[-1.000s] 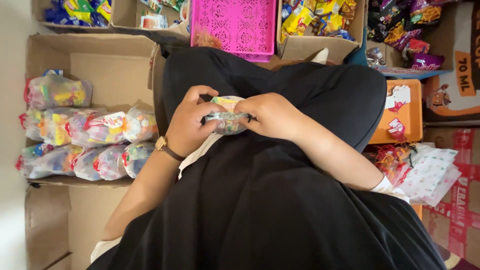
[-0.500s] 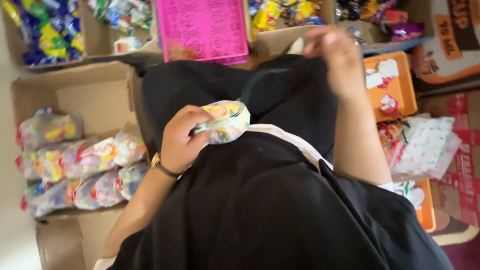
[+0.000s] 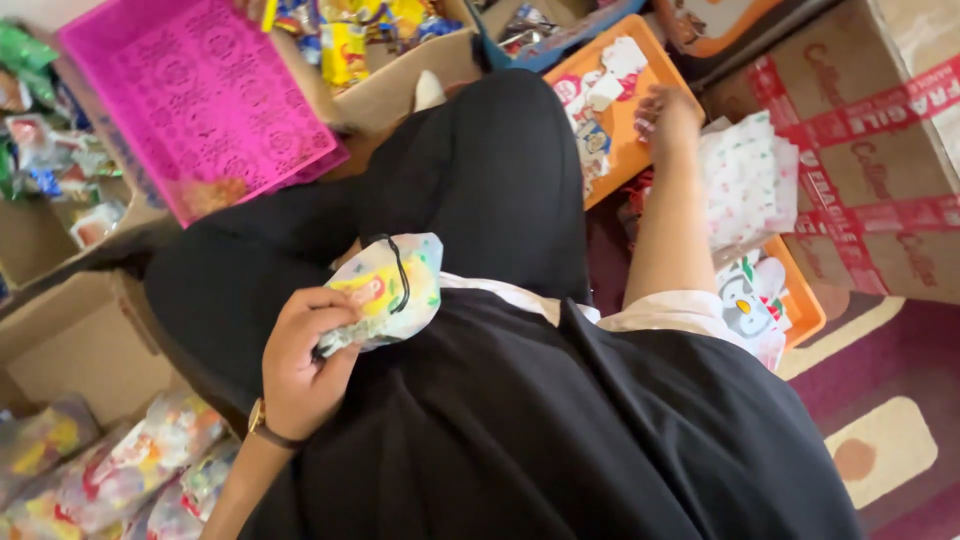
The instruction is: Packing various small snack items into small white drawstring bags and tying them closed.
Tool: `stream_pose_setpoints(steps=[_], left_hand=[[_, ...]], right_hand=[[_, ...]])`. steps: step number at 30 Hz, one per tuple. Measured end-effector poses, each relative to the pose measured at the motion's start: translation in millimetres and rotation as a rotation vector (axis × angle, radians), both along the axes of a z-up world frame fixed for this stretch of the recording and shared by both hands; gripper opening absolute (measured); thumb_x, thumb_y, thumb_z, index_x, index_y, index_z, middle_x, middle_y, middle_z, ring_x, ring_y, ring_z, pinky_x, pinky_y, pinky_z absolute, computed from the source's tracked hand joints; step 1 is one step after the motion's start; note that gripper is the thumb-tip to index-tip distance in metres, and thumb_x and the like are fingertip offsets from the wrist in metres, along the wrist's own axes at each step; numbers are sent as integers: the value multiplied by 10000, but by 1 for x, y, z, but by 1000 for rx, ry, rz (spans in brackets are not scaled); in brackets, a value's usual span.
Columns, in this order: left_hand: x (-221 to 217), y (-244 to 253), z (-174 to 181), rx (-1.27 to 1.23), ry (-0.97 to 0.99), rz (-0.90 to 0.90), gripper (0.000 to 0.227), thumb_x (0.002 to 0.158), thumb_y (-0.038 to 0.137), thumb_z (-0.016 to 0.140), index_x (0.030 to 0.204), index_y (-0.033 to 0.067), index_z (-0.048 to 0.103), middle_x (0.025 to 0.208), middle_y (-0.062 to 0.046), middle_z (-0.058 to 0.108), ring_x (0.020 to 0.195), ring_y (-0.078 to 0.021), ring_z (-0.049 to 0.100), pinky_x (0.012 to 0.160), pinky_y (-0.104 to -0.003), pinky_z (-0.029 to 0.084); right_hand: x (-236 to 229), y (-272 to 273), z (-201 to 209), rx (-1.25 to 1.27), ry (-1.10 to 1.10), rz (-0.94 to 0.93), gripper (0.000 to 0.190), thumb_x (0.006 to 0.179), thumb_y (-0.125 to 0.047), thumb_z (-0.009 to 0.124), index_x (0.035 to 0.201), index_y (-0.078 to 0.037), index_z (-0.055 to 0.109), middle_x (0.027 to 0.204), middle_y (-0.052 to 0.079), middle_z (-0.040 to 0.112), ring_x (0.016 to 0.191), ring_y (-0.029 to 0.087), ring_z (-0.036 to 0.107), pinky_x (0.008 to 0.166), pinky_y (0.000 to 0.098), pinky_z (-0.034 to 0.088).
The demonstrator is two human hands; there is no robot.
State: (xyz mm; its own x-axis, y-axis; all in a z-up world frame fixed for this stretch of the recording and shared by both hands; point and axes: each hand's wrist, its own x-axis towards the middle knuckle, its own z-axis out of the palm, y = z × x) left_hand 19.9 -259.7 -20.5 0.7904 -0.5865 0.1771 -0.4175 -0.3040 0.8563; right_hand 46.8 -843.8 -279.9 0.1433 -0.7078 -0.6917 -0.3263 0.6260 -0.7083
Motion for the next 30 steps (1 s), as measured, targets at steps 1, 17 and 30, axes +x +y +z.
stream_pose_setpoints(steps=[1,17,30], left_hand=[[1,-5,0,4,1,-16,267,760,-65,673,1017,-5,633,1150,-139,630,1056,-286,657,926,-348,523],[9,-62,-3,187,8,-75,301,775,-83,687,1055,12,629,1195,-135,623,1044,-258,653,916,-328,530],[16,-83,0,217,-8,-149,310,758,-61,699,1053,11,637,1203,-134,626,1068,-271,655,943,-342,525]], right_hand=[[-8,5,-12,4,1,-16,188,844,-252,691,732,-101,689,649,52,664,503,211,593,486,329,440],[0,86,-71,-668,593,1221,697,924,-191,600,1588,-261,399,1705,86,129,1442,352,309,1076,490,379],[-3,63,-102,-610,268,708,254,893,-135,569,993,-26,775,1069,129,759,960,294,699,872,378,560]])
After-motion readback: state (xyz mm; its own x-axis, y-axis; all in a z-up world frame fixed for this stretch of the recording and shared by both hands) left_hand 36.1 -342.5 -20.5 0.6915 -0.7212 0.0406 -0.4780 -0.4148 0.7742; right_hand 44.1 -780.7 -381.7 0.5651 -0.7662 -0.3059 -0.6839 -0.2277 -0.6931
